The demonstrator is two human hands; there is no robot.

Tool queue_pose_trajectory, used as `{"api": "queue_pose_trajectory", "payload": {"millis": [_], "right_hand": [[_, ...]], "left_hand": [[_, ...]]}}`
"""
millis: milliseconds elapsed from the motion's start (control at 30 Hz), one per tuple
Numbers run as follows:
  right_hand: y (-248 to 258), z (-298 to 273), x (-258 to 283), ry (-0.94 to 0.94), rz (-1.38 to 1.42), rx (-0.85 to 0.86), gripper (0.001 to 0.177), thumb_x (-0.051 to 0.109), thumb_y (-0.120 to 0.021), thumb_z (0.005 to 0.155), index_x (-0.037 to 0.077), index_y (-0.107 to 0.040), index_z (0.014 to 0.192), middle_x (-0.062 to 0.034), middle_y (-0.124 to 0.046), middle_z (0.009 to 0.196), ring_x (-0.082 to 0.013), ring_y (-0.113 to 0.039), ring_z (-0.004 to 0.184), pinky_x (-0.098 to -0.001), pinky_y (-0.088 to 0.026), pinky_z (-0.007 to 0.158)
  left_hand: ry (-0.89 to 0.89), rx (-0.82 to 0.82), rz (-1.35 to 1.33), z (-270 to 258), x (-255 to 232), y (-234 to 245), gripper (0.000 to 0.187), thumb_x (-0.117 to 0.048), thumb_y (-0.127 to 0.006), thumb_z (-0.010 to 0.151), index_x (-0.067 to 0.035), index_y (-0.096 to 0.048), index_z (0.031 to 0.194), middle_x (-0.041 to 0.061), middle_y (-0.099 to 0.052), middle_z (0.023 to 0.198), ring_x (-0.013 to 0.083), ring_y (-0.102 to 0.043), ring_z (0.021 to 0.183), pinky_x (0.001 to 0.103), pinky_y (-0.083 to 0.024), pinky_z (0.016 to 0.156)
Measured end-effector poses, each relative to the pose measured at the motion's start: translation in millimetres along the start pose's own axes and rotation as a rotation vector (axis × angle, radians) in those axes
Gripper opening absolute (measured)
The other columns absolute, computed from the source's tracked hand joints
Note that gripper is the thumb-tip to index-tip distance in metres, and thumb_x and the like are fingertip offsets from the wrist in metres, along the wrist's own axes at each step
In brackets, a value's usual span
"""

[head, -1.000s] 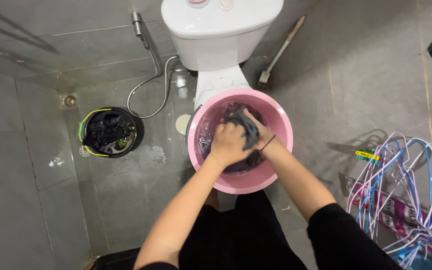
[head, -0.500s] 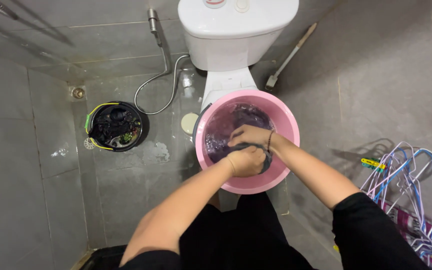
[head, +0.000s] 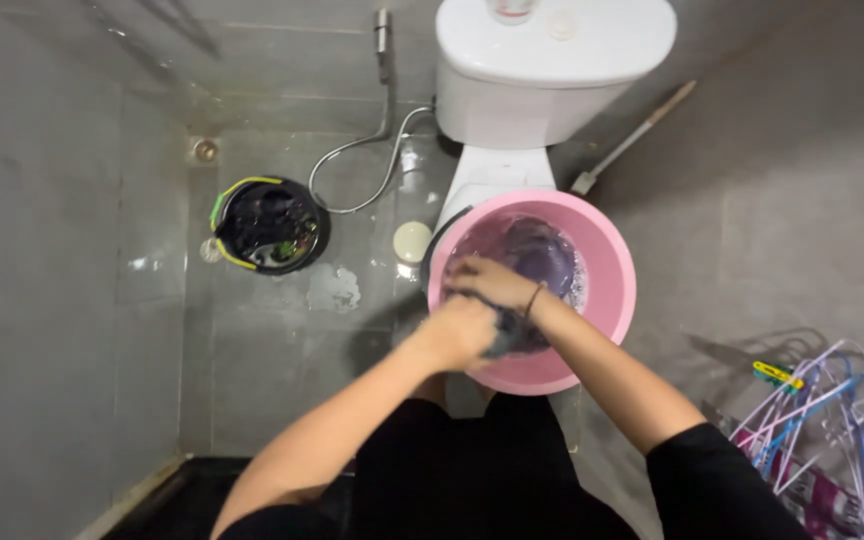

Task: Hand washing clothes in buckets on a bathroom floor.

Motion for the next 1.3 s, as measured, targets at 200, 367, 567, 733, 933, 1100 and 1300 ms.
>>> {"api": "queue_pose_trajectory", "payload": {"millis": [200, 367, 567, 733, 933, 1100, 1300], "right_hand": [[-37, 46, 93, 0.172, 0.363, 0.067, 0.056, 0.048, -0.054, 0.108, 0.000, -0.061, 0.136, -0.0034, -0.065, 0.126, -0.0084, -0.058, 0.110, -0.0258, -0.047, 0.095], [-40, 61, 134, 0.022, 0.194, -0.098, 0.057, 0.049, -0.052, 0.096, 0.017, -0.051, 0.144, 0.0020, -0.063, 0.128, -0.0116, -0.062, 0.087, -0.0260, -0.052, 0.070], [29, 44, 47, 0.087, 0.298, -0.255, 0.041, 0.033, -0.065, 0.098, 0.012, -0.064, 0.134, -0.0025, -0.069, 0.107, -0.0107, -0.066, 0.087, -0.0251, -0.055, 0.071], [90, -4, -35, -0.027, 0.195, -0.407, 0.029, 0.027, -0.064, 0.100, 0.006, -0.069, 0.121, -0.0042, -0.072, 0.100, -0.0112, -0.067, 0.078, -0.0261, -0.052, 0.065], [123, -45, -122, -0.186, 0.186, -0.562, 0.032, 0.028, -0.064, 0.098, 0.006, -0.064, 0.122, -0.0047, -0.069, 0.097, -0.0132, -0.067, 0.071, -0.0281, -0.051, 0.058], [114, -51, -147, -0.132, 0.096, -0.614, 0.032, 0.026, -0.067, 0.097, 0.002, -0.069, 0.118, -0.0065, -0.072, 0.093, -0.0152, -0.068, 0.066, -0.0292, -0.053, 0.059], [83, -35, -117, -0.080, 0.026, -0.593, 0.031, 0.023, -0.069, 0.095, 0.002, -0.070, 0.118, -0.0078, -0.075, 0.096, -0.0159, -0.071, 0.072, -0.0290, -0.056, 0.067]], "left_hand": [[0.531, -0.318, 0.173, -72, 56, 152, 0.038, -0.041, -0.078, 0.068, -0.007, -0.064, 0.077, 0.012, -0.060, 0.080, 0.0351, -0.059, 0.078, 0.049, -0.042, 0.071], [0.871, -0.367, 0.257, -148, 131, 207, 0.061, -0.044, -0.076, 0.078, -0.003, -0.062, 0.121, 0.016, -0.068, 0.095, 0.0384, -0.064, 0.091, 0.051, -0.046, 0.085], [1.183, -0.193, 0.452, -230, 208, 172, 0.071, -0.056, -0.078, 0.085, -0.005, -0.064, 0.132, 0.030, -0.055, 0.139, 0.0485, -0.052, 0.122, 0.064, -0.040, 0.092], [1.249, -0.166, 0.232, -231, 217, 116, 0.052, -0.045, -0.075, 0.087, -0.011, -0.071, 0.126, 0.024, -0.052, 0.147, 0.0446, -0.044, 0.137, 0.061, -0.039, 0.105], [1.026, -0.244, 0.054, -141, 176, 53, 0.041, -0.032, -0.077, 0.089, -0.010, -0.071, 0.122, 0.023, -0.058, 0.142, 0.0417, -0.051, 0.132, 0.051, -0.043, 0.108], [0.789, -0.363, -0.079, -41, 107, 33, 0.032, -0.020, -0.073, 0.090, -0.007, -0.070, 0.119, 0.020, -0.060, 0.137, 0.0403, -0.054, 0.128, 0.050, -0.045, 0.107], [0.605, -0.290, -0.180, 18, 62, -2, 0.024, -0.016, -0.071, 0.087, -0.008, -0.073, 0.109, 0.015, -0.062, 0.133, 0.0373, -0.056, 0.126, 0.049, -0.044, 0.105]]}}
Point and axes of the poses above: each hand's wrist, its own z-axis towards the middle knuckle, its own y-axis out of the back of the hand, x = y × z, the point moved 4 cm from there along z, towards the middle knuckle
